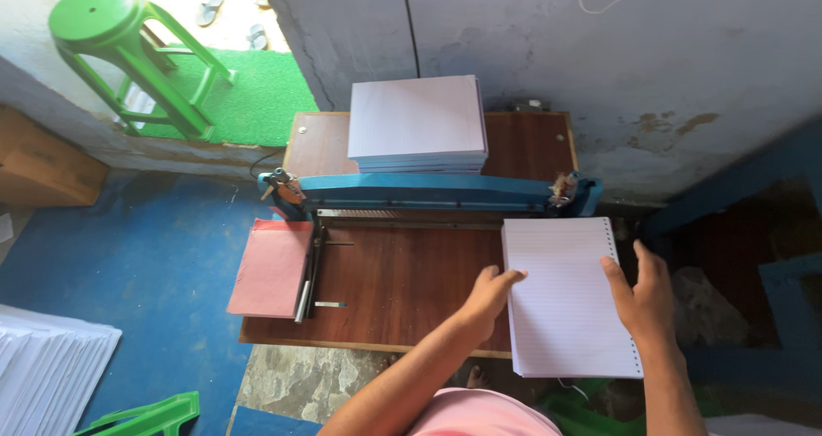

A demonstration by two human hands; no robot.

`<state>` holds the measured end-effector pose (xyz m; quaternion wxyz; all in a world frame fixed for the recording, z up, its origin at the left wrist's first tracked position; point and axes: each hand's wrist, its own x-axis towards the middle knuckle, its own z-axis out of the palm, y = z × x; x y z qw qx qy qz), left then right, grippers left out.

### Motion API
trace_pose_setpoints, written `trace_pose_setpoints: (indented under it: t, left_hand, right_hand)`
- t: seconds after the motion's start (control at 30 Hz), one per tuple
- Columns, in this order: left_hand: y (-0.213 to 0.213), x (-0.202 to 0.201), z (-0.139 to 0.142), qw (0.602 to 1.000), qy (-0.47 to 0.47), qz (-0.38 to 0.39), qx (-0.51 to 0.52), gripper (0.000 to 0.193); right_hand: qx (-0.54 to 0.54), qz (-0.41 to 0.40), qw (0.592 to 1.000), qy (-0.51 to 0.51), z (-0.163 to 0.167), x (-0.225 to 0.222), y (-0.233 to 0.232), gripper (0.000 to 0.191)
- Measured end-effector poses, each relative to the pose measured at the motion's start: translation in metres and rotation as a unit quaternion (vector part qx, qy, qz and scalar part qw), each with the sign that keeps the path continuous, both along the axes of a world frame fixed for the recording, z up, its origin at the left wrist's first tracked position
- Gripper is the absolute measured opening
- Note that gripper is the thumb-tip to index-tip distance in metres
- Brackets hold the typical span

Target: The person places lined paper sheets into a manual binding machine, secures them, and staples the edges to form notebooks. The person then places the finished notebooks into a stack on the right side of the table.

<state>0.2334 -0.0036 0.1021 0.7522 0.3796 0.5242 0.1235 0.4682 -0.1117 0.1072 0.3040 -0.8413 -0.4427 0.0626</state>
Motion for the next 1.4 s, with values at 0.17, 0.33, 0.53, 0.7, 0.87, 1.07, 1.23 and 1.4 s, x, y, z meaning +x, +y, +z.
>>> trace_pose_setpoints:
  t: [0.17,0.33,0.53,0.7,0.87,1.07,1.23,1.4]
  left_hand:
    - [0.041,-0.027,0.003,0.997,-0.038,0.071,0.018,0.074]
    - [0.080,-0.054,0.008,0.986,-0.039,0.155,0.042,0.061]
    - [0.097,-0.084,0.012,0.980,-0.024,0.196,0.025,0.051]
    - [0.100,-0.101,0.010,0.976,-0.028,0.216,0.018,0.038]
    - [0.102,-0.113,0.011,0.973,-0.046,0.221,0.039,0.023]
    - [0.106,-0.124,0.008,0.972,-0.034,0.231,0.023,0.021]
    - [0.108,-0.126,-0.005,0.971,-0.057,0.231,0.032,0.023]
    - [0.108,-0.118,-0.007,0.975,-0.053,0.216,0.016,0.035]
  right_hand:
    - [0.110,0.096,0.986,-0.082,0.045,-0.029,0.048,0.050]
    - [0.173,0.206,0.961,-0.069,0.078,-0.065,0.121,0.034]
    - [0.156,0.295,0.937,-0.105,0.082,-0.092,0.208,0.027]
    - [0.095,0.342,0.929,-0.103,0.067,-0.102,0.270,0.021]
    - [0.011,0.354,0.930,-0.103,0.048,-0.110,0.309,0.024]
    - [-0.074,0.344,0.922,-0.161,0.040,-0.114,0.332,0.023]
    - [-0.075,0.352,0.917,-0.175,0.044,-0.113,0.335,0.021]
    - [-0.124,0.350,0.919,-0.133,0.056,-0.112,0.340,0.020]
